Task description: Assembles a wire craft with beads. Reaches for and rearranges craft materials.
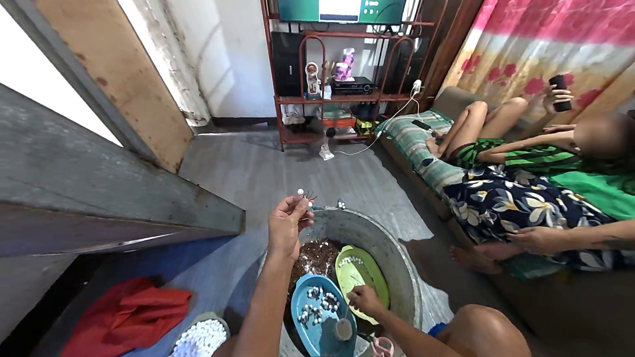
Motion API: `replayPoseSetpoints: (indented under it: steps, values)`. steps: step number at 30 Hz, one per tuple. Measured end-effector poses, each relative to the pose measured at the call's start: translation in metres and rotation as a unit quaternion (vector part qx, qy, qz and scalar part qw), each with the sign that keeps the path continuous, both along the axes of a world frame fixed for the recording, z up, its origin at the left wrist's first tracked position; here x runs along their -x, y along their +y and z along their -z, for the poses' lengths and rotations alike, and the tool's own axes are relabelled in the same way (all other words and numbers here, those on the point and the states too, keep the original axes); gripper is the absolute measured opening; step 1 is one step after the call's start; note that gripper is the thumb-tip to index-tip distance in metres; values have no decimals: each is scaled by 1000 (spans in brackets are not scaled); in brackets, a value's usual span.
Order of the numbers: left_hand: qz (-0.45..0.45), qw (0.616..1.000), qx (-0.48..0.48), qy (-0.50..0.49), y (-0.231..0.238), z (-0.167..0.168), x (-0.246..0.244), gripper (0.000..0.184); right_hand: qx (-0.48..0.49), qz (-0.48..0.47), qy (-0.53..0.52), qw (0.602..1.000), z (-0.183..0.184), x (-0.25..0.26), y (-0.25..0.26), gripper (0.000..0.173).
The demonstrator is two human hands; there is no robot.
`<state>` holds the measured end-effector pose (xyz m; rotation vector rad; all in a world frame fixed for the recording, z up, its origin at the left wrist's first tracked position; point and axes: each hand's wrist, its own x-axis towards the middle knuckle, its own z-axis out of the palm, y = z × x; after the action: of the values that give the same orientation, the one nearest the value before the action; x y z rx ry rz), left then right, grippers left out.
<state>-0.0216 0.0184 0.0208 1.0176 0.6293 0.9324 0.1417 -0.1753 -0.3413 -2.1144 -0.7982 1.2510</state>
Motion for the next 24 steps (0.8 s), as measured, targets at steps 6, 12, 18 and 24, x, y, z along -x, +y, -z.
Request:
replayPoseSetpoints:
  steps: [6, 12, 18, 24]
  values:
    - [-17, 999, -27, 14, 3, -3, 7, 12, -127, 117, 130, 976, -117, -35, 35, 35]
    - [-14, 993, -104, 61, -3, 5, 17, 15, -319, 107, 198, 921, -284, -65, 61, 26]
    - [-20, 979, -178, 98, -12, 10, 11, 14, -477, 138, 227, 838, -335, -59, 56, 23]
    - [-11, 965, -222, 142, -16, 17, -7, 11, -499, 202, 247, 806, -331, -43, 53, 20]
